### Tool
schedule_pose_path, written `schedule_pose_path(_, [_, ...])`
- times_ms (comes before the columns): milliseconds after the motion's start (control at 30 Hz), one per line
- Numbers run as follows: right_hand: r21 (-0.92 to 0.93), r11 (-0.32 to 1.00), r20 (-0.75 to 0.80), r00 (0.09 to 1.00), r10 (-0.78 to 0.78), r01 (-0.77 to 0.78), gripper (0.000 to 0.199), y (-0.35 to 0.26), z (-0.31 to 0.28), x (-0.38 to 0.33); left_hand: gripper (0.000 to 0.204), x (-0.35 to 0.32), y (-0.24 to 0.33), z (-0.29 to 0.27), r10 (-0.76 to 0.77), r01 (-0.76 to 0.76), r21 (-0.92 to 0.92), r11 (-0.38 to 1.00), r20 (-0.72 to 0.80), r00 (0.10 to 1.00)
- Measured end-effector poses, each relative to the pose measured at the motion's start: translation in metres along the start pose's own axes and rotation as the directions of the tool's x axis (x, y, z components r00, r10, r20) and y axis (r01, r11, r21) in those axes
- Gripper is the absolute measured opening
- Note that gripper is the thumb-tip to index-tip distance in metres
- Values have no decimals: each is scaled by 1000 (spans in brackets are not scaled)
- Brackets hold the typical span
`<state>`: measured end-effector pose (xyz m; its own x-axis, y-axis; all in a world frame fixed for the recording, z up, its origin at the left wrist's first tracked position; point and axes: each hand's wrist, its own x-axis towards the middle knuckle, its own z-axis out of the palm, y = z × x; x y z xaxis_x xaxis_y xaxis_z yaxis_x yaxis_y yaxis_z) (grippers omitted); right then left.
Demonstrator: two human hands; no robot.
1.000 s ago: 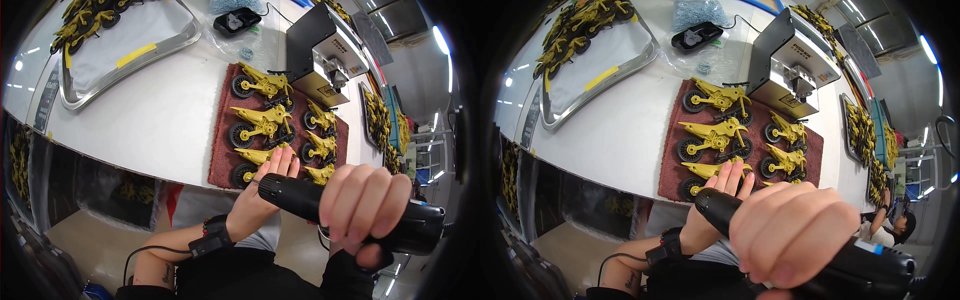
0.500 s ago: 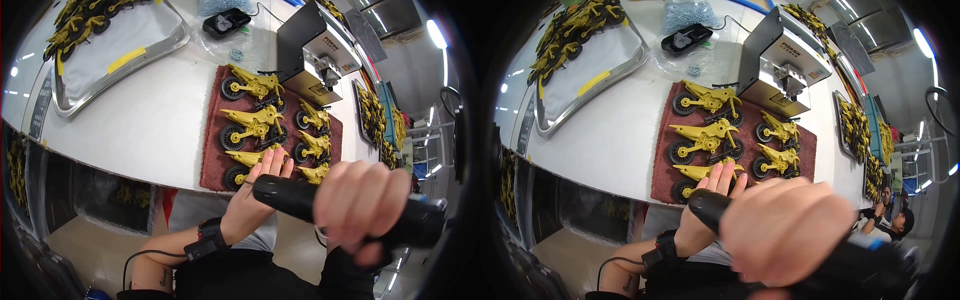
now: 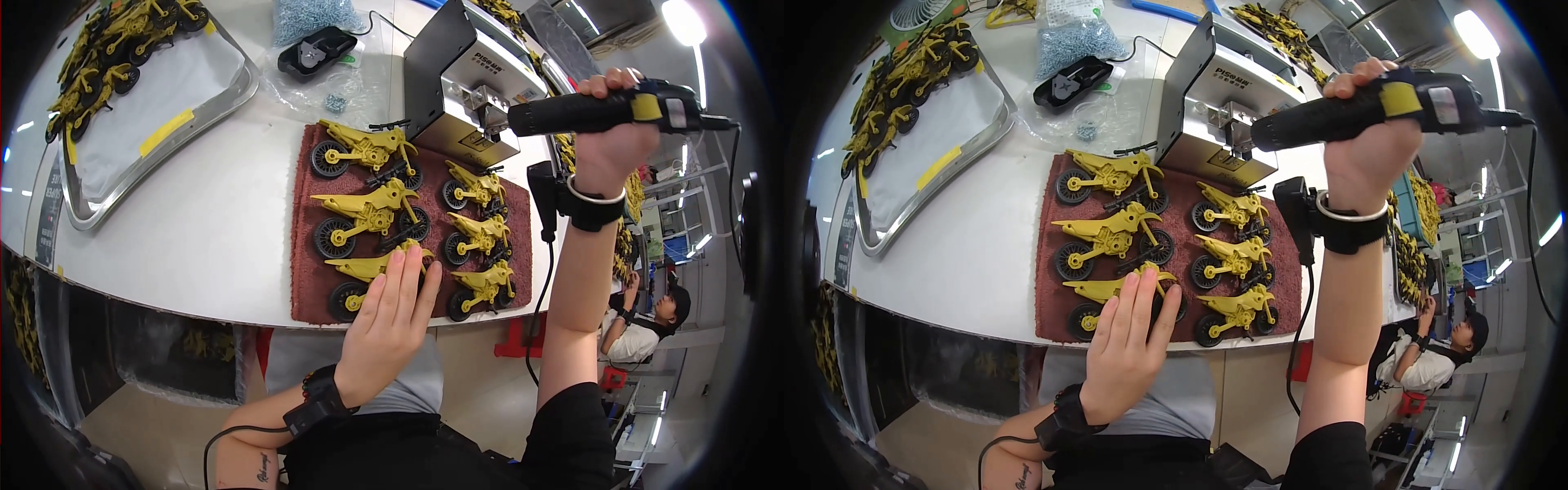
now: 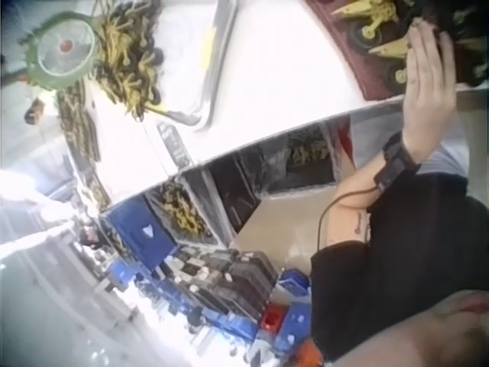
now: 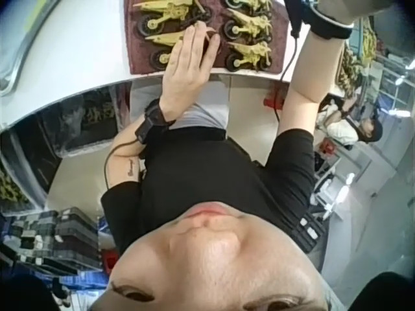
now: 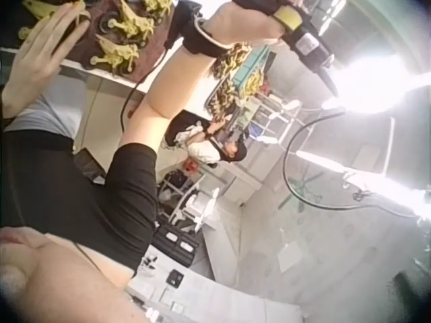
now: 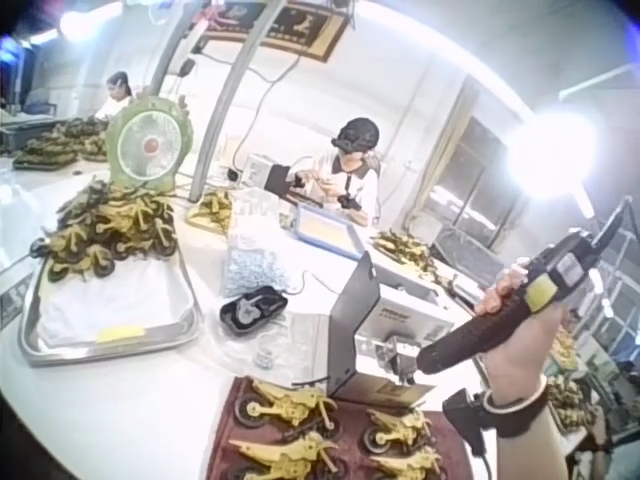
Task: Assembling small yellow toy motorcycles using an electric screwdriver.
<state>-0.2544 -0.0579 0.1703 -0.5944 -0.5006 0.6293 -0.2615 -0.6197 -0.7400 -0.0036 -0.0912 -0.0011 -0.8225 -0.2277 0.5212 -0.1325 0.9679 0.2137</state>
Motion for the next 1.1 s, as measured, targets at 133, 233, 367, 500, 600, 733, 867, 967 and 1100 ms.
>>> schedule_pose_path(133, [-57,998,-11,1000,25,-25,14,3,0,2,39,1,0,-1,1,-1,7,1000,-2,1000])
schedule_pose_path(233, [54,990,92,988,126,-132,16,-5,9,-9,39,1,-1,-1,-12,12,9,1000,9,1000])
schedule_pose_path(367, [100,978,181,970,161,-181,20,-25,47,-48,40,0,1,1,2,-1,29,1000,-16,1000])
schedule_pose_path(500, [84,985,183,974,135,-153,19,-41,70,-56,39,1,-1,-1,10,-10,6,1000,-6,1000])
schedule_pose_path(600, [27,999,137,990,14,-18,20,-46,42,-28,39,0,1,0,0,0,3,1000,-20,1000])
schedule_pose_path(733, [-163,986,-97,994,-54,38,25,-17,6,9,40,-1,-2,-1,7,-7,10,1000,6,1000])
schedule_pose_path(867, [-183,983,-173,985,-16,-17,22,-9,-1,19,40,0,-1,-2,15,-15,-9,1000,11,1000])
schedule_pose_path(967, [-160,987,-149,989,8,-32,22,-5,-2,20,40,1,-1,-2,15,-15,-13,1000,13,1000])
schedule_pose_path(1100, [-113,991,-125,991,56,-70,21,6,-8,21,41,0,-1,-1,6,-6,-6,1000,-1,1000])
